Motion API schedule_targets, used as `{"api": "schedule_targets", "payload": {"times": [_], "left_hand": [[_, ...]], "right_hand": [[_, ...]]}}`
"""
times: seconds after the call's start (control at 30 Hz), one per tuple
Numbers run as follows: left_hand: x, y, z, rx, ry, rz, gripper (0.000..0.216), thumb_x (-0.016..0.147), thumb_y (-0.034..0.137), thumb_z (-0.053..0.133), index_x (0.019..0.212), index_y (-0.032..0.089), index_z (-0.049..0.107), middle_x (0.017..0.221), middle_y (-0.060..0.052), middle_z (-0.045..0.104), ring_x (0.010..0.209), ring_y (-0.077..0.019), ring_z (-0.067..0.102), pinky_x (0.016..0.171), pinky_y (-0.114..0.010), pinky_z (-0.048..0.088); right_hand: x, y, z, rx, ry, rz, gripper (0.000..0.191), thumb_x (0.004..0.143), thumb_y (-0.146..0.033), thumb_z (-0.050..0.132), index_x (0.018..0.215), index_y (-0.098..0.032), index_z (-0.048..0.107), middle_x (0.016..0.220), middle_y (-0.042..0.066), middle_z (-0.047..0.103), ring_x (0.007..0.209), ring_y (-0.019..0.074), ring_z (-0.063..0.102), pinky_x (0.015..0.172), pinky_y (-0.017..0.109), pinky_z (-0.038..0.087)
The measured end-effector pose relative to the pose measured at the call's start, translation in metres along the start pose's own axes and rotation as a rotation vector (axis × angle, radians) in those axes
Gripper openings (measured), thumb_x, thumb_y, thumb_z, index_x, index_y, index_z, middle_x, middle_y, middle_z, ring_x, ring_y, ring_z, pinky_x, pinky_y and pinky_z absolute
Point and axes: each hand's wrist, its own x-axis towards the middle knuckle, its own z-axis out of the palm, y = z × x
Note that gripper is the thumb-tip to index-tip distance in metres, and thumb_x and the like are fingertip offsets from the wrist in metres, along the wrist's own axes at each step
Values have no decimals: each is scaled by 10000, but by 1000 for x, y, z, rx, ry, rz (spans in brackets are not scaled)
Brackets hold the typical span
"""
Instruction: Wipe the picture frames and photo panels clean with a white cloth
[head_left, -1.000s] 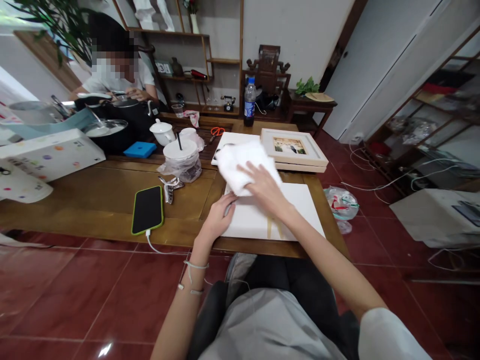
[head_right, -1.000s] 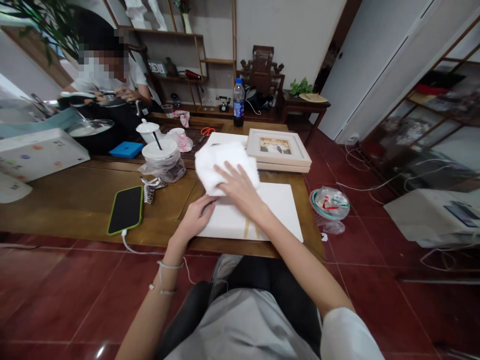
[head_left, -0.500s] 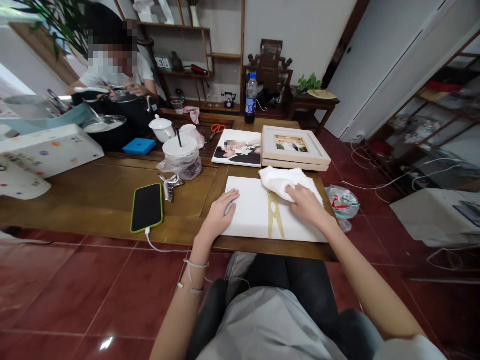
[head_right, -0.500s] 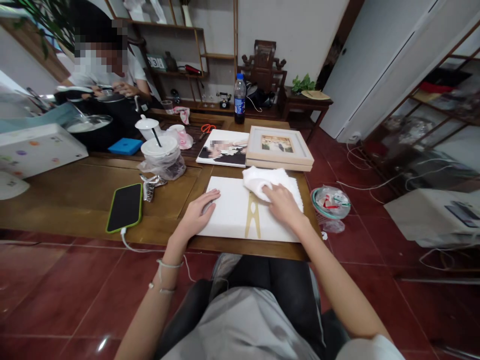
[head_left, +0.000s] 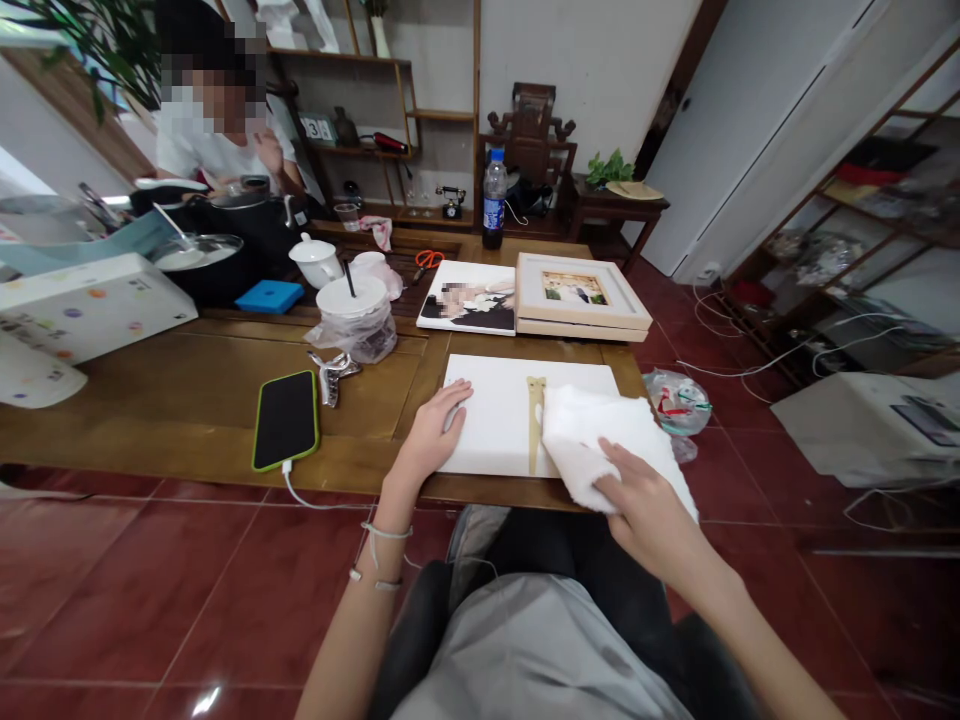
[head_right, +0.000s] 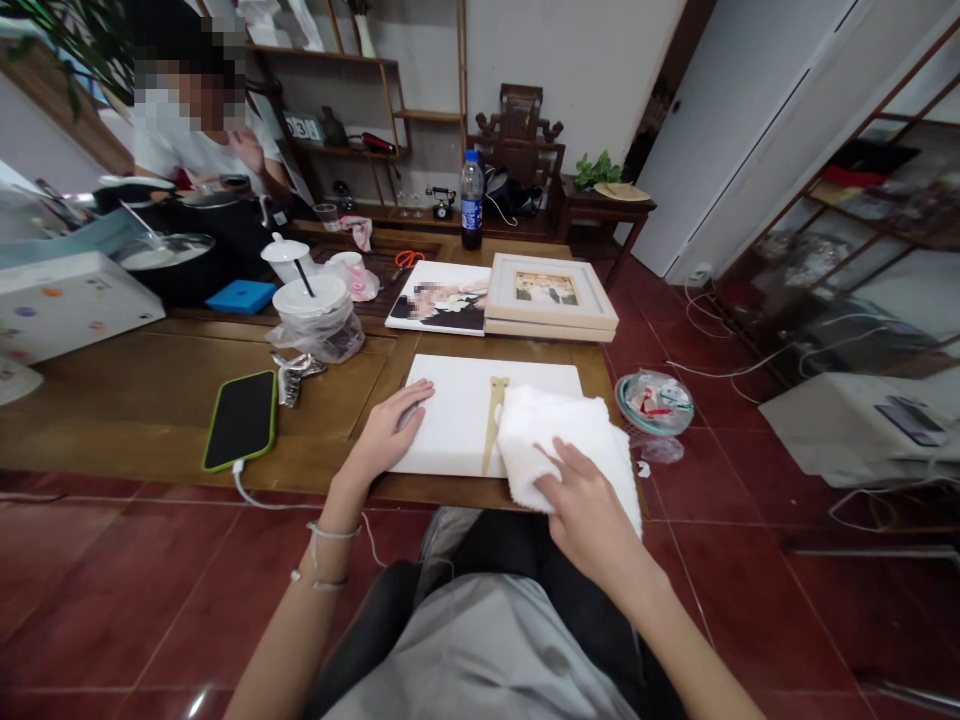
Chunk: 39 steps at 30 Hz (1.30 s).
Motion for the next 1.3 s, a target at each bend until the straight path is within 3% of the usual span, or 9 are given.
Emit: {"api": "schedule_targets", "payload": {"times": [0.2,0.33,0.53,0.7,0.8,0.93,1.07,1.17,1.3], "left_hand": [[-1,4,-1,112,157,-57,303,858,186,445,1096,143,627,1205,-133,601,1136,-246,559,1007,-421,426],[-1,1,0,186,310,-246,303,853,182,417,1049,120,640,1059,-142,661,1009,-261,603,933,-427,456],[-1,0,-4,31,305,-404,339,877,198,364,1087,151,626,1027,-99,705,927,-216,657,891,-354,472],[-3,2,-8,-12,340,-469,350,889,239,358,1136,176,598,1080,-86,696,1004,-225,632,896,-347,453],[-3,2,-8,-51,333,-490,377,892,252,359,1213,175,540,1063,-89,709,954,-222,648,889,-361,455],[-6,5,-11,-69,237,-501,414,875,246,410,1270,165,505,1118,-97,694,1029,-235,632,950,-381,419],[-14,12,-18,-129,173,-585,504,850,273,492,1338,151,458,1137,-107,683,1040,-239,623,960,-363,400],[-16,18,-25,-293,157,-659,520,830,324,541,1309,128,500,1023,-108,711,795,-185,639,784,-298,459],[-14,22,-36,-648,170,-781,554,767,322,639,1270,116,531,869,-81,697,448,-39,407,447,-177,313]], "right_hand": [[13,13,-32,73,-103,211,353,694,-71,396,965,-197,583,800,81,652,776,259,619,673,348,464],[82,4,-6,40,30,317,482,712,-52,401,1171,-122,529,968,158,663,922,308,615,779,399,459],[154,-56,41,99,73,-78,461,708,-26,467,1105,-180,642,1393,91,482,1346,357,287,1094,556,164],[119,-69,37,287,23,-330,398,687,-4,431,934,-190,682,1322,41,562,1343,238,333,1133,454,162],[79,-44,17,416,14,-409,415,619,-10,415,873,-222,666,1117,33,679,1159,188,542,1016,357,373],[41,2,-12,384,501,-146,220,599,-45,401,512,-225,491,503,-14,569,570,166,611,552,268,473],[32,19,-26,164,1038,28,196,610,-41,469,533,-221,480,811,58,705,923,265,653,745,384,516],[41,10,-20,89,932,-94,247,650,-8,465,504,-206,444,1246,76,615,1249,309,466,1014,539,371],[56,-8,8,94,456,-237,275,631,55,423,509,-185,482,1329,46,554,1345,308,324,1089,630,203]]}}
